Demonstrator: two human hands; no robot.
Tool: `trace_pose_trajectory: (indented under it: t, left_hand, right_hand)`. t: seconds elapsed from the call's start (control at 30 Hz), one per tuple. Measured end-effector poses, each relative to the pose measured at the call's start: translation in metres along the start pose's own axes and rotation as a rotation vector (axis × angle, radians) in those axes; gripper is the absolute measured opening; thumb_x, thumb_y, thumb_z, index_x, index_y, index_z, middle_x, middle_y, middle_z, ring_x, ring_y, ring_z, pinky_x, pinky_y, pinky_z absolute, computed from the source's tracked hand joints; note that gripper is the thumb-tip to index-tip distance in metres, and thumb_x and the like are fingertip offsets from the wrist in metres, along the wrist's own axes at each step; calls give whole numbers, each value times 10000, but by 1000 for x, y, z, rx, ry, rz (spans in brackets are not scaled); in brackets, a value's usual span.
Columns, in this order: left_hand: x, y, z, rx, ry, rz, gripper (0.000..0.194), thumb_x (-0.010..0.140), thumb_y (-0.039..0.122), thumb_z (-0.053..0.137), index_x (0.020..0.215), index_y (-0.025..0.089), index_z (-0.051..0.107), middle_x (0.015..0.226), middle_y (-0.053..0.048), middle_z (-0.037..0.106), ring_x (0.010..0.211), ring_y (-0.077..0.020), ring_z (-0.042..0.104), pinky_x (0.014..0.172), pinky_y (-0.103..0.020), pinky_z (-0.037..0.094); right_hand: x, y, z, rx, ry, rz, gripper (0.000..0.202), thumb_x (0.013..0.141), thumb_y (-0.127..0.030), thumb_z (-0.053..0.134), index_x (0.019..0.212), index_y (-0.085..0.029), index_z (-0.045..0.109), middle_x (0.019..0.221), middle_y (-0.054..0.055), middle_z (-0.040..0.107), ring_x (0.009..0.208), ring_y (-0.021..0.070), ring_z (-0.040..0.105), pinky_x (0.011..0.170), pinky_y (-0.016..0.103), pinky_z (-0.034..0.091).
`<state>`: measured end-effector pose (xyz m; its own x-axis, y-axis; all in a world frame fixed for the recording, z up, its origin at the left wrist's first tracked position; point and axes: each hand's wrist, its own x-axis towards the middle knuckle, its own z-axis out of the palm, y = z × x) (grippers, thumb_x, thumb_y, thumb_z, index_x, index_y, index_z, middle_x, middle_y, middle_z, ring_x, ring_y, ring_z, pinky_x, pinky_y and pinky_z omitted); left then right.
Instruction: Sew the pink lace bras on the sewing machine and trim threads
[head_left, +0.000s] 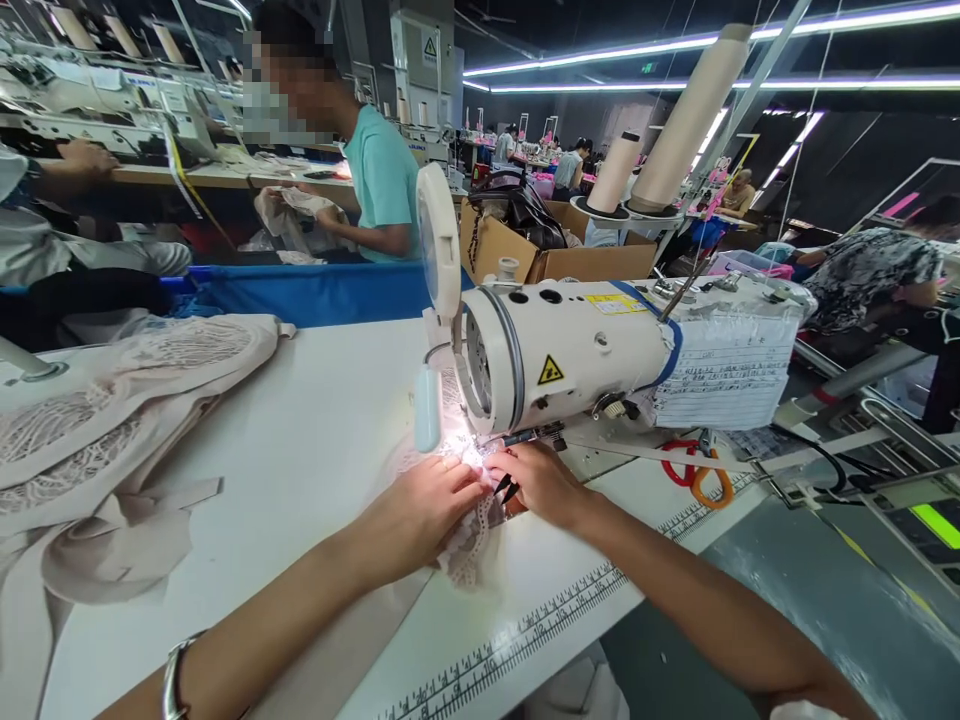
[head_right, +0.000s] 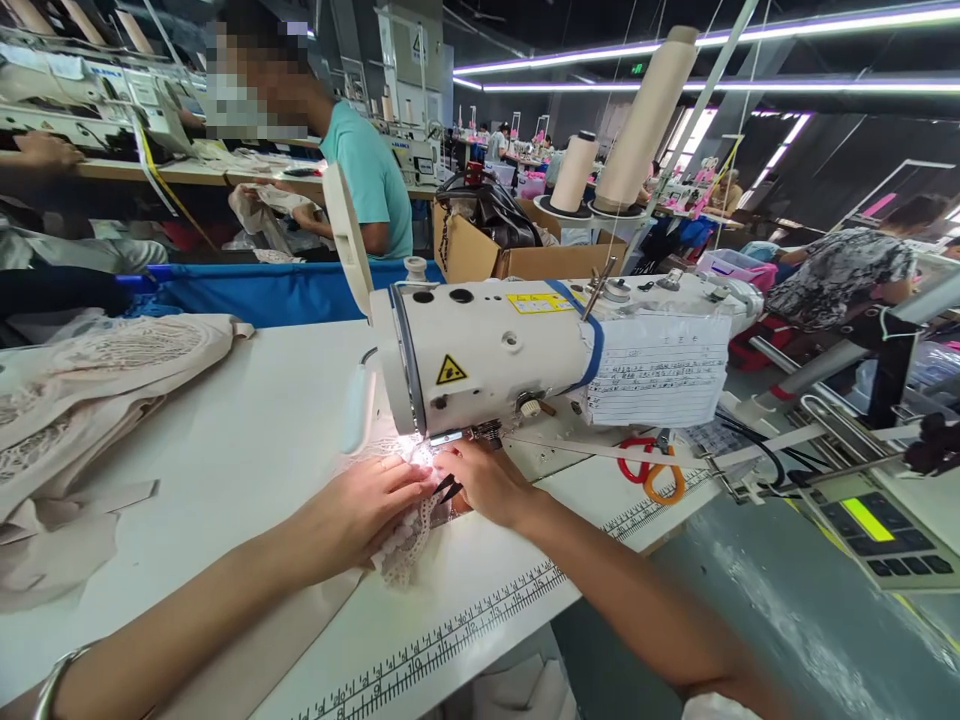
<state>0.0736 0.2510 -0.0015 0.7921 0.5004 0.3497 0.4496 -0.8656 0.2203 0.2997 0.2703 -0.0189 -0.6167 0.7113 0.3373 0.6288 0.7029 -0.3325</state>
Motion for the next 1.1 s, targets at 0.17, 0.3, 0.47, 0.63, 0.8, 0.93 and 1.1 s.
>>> trace_pose_trajectory:
  t: [0.17, 0.3, 0.47, 0.63, 0.8, 0.93, 1.1]
  left_hand:
    - [-1, -1, 1, 20, -56, -9, 364, 824, 105, 545, 1164, 208, 628, 996, -97, 648, 826, -229, 604, 678, -337, 504]
    - [-3, 0, 0, 8, -44, -24, 415, 824, 80, 524, 1208, 210, 612, 1046, -101, 634, 834, -224, 594, 670, -329, 505]
    - [-1, 2, -1, 6, -31, -19, 393, 839, 45, 477, 1171, 197, 621, 1028, -107, 642, 840, -231, 582, 670, -340, 499]
    - [-1, 1, 0, 9, -22, -22, 387, 845, 66, 519, 1201, 191, 606, 1028, -109, 654, 872, -241, 594, 722, -357, 510]
    - [-1, 2, 1, 28, -24, 1, 318, 905, 103, 501, 1191, 192, 608, 1029, -109, 654, 884, -238, 600, 743, -362, 512]
    - [1, 4, 2, 42, 4, 4, 248, 959, 128, 438, 1115, 187, 621, 986, -101, 653, 830, -227, 591, 717, -366, 504]
    - [2, 4, 1, 67, 27, -54, 197, 987, 217, 475, 1138, 196, 599, 990, -93, 649, 845, -237, 592, 736, -378, 495]
  right_hand:
    - [-2, 3, 1, 149, 73, 83, 235, 812, 4, 491, 854, -202, 596, 824, 17, 658, 731, 161, 590, 677, 242, 461]
    - [-7, 5, -39, 371, -13, 34, 173, 901, -93, 479, 828, -203, 591, 805, 23, 646, 761, 167, 585, 721, 269, 474]
    - [-11, 3, -79, 822, -759, -231, 360, 1004, -386, 503, 767, -182, 683, 657, 34, 653, 648, 150, 624, 641, 230, 488]
    - [-15, 5, -43, 248, -152, 13, 189, 898, -138, 527, 955, -187, 700, 861, 50, 728, 778, 186, 661, 669, 254, 487]
    - [-19, 9, -21, -16, -62, -181, 384, 803, -61, 553, 1119, -215, 708, 822, 28, 713, 752, 175, 651, 667, 243, 481]
    - [-20, 12, -22, -96, -45, -163, 396, 773, -60, 552, 1089, -233, 715, 899, 26, 735, 828, 183, 667, 660, 237, 480]
    - [-17, 10, -23, -155, -125, -92, 460, 792, -59, 548, 1185, -259, 681, 1004, 27, 738, 910, 185, 665, 699, 235, 481]
